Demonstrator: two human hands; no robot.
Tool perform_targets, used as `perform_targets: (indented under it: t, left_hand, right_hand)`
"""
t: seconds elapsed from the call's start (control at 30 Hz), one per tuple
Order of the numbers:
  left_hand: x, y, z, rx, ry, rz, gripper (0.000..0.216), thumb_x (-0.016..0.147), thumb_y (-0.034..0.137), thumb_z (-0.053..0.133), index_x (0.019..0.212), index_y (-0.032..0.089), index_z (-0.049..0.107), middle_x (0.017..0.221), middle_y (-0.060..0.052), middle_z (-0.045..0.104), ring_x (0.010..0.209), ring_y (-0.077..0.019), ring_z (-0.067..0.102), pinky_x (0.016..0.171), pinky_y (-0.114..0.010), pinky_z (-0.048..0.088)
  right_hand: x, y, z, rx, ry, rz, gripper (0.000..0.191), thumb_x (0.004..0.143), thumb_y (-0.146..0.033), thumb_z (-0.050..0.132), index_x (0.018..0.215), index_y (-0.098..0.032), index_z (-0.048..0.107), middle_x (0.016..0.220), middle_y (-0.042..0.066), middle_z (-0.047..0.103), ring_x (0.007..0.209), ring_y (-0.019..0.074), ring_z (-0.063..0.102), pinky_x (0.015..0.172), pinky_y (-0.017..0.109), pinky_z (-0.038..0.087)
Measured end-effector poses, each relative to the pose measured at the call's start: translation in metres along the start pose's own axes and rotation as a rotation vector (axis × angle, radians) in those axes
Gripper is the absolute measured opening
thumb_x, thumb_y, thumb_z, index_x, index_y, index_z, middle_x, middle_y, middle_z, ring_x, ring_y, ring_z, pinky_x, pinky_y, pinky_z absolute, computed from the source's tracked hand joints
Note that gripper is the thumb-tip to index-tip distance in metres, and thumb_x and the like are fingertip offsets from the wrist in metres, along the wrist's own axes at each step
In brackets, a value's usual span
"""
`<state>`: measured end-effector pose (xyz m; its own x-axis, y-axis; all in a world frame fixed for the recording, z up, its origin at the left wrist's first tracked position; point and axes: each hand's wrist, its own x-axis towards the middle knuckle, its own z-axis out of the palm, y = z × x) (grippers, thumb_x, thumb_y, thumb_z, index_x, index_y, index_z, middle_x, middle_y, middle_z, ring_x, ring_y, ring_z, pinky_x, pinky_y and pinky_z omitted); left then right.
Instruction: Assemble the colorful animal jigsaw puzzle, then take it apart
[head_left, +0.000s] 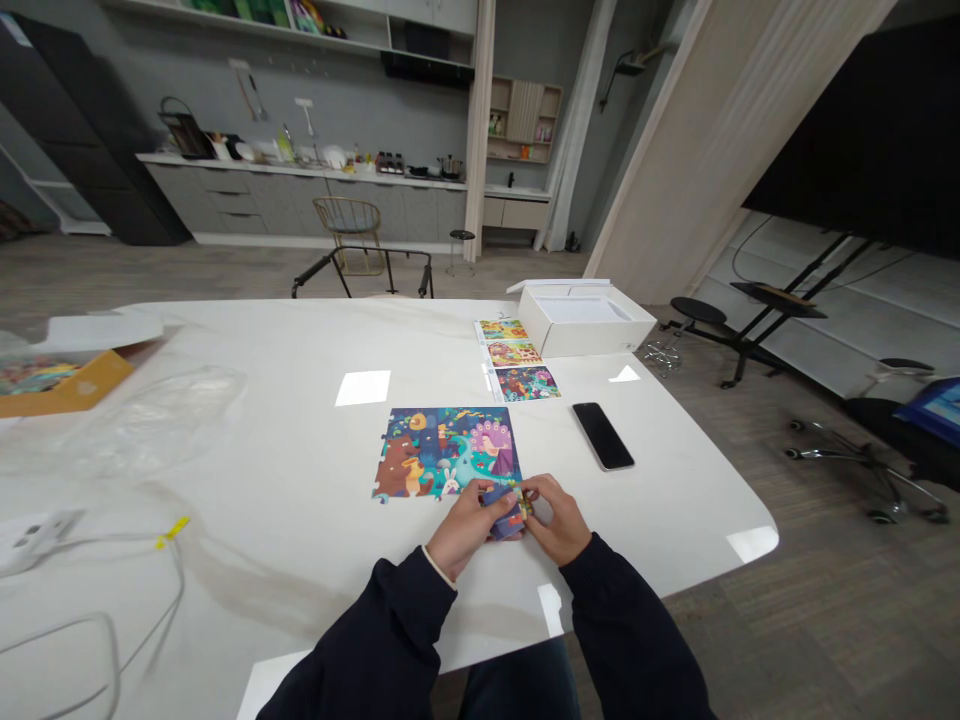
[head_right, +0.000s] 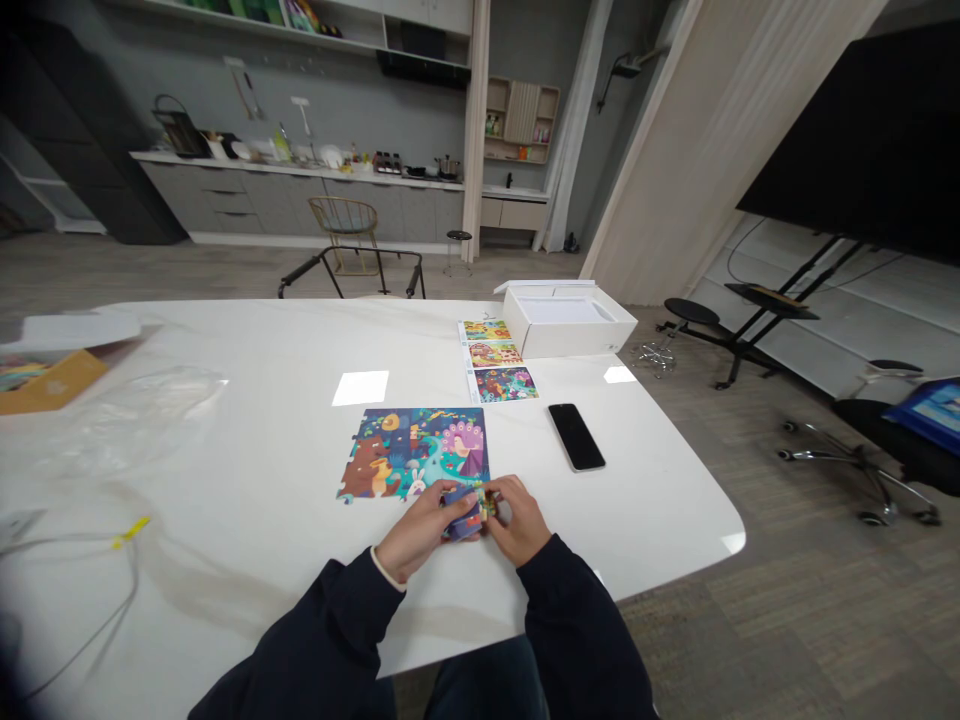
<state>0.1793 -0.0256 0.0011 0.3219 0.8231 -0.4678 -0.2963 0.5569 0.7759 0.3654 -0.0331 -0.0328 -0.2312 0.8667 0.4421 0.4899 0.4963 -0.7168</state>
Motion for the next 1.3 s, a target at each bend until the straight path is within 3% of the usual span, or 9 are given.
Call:
perform_targets:
  t: [0.2, 0.4, 0.53, 0.67, 0.93, 1.13, 1.3]
  left_hand:
    - [0.000, -0.002, 0.000, -0.004, 0.052, -0.058, 0.047, 0.076, 0.039, 0.088, 0.105, 0.015, 0.059, 0.104, -0.011, 0.071, 0.083, -0.0224, 0.074, 0.068, -0.037, 0.066]
    - [-0.013, 0.007, -0.012, 0.077, -0.024, 0.020, 0.058, 0.070, 0.052, 0.089, 0.105, 0.016, 0.061, 0.092, -0.005, 0.067, 0.077, -0.0195, 0.069, 0.067, -0.039, 0.067]
    - [-0.013, 0.018, -0.030, 0.088, -0.021, 0.138, 0.057, 0.069, 0.058, 0.087, 0.098, 0.017, 0.060, 0.085, -0.002, 0.063, 0.077, -0.0170, 0.067, 0.072, -0.040, 0.067]
    - [0.007, 0.030, -0.041, 0.151, -0.040, 0.222, 0.059, 0.068, 0.060, 0.087, 0.094, 0.018, 0.057, 0.087, -0.001, 0.062, 0.078, -0.0180, 0.068, 0.070, -0.039, 0.067]
    - [0.044, 0.023, -0.050, 0.226, -0.033, 0.305, 0.060, 0.069, 0.064, 0.084, 0.096, 0.020, 0.053, 0.088, 0.001, 0.060, 0.073, -0.0156, 0.068, 0.063, -0.031, 0.063]
    - [0.042, 0.019, -0.053, 0.238, 0.027, 0.350, 0.051, 0.072, 0.057, 0.084, 0.097, 0.021, 0.058, 0.089, -0.002, 0.064, 0.083, -0.0191, 0.067, 0.072, -0.030, 0.062]
    - [0.042, 0.018, -0.052, 0.220, -0.006, 0.334, 0.054, 0.075, 0.058, 0.082, 0.106, 0.021, 0.057, 0.096, -0.002, 0.061, 0.081, -0.0199, 0.069, 0.064, -0.033, 0.064]
  right_hand:
    - [0.002, -0.008, -0.002, 0.062, -0.042, 0.106, 0.057, 0.075, -0.016, 0.071, 0.130, -0.024, 0.060, 0.118, 0.009, 0.068, 0.108, 0.0271, 0.064, 0.094, 0.042, 0.053]
    - [0.002, -0.012, -0.008, 0.024, -0.135, -0.016, 0.057, 0.078, -0.023, 0.068, 0.134, -0.024, 0.059, 0.126, 0.011, 0.065, 0.120, 0.0309, 0.059, 0.106, 0.049, 0.048]
    - [0.002, -0.002, -0.004, -0.116, -0.010, 0.012, 0.052, 0.088, -0.028, 0.061, 0.139, -0.021, 0.056, 0.134, 0.014, 0.062, 0.130, 0.0332, 0.053, 0.113, 0.055, 0.043]
    - [0.004, 0.002, 0.016, -0.291, 0.105, 0.169, 0.048, 0.088, -0.037, 0.071, 0.131, -0.019, 0.061, 0.124, 0.015, 0.067, 0.121, 0.0354, 0.056, 0.106, 0.056, 0.046]
    - [0.011, -0.022, 0.052, -0.367, 0.256, 0.447, 0.041, 0.079, -0.020, 0.067, 0.119, -0.022, 0.060, 0.113, 0.010, 0.069, 0.107, 0.0336, 0.058, 0.095, 0.054, 0.047]
    - [0.020, -0.018, 0.058, -0.080, 0.433, 0.531, 0.055, 0.068, -0.020, 0.069, 0.121, -0.024, 0.054, 0.110, 0.010, 0.067, 0.101, 0.0299, 0.063, 0.090, 0.050, 0.052]
    - [0.024, -0.011, 0.053, 0.174, 0.505, 0.602, 0.045, 0.070, -0.028, 0.072, 0.112, -0.021, 0.058, 0.104, 0.009, 0.069, 0.077, 0.0202, 0.068, 0.068, 0.036, 0.058]
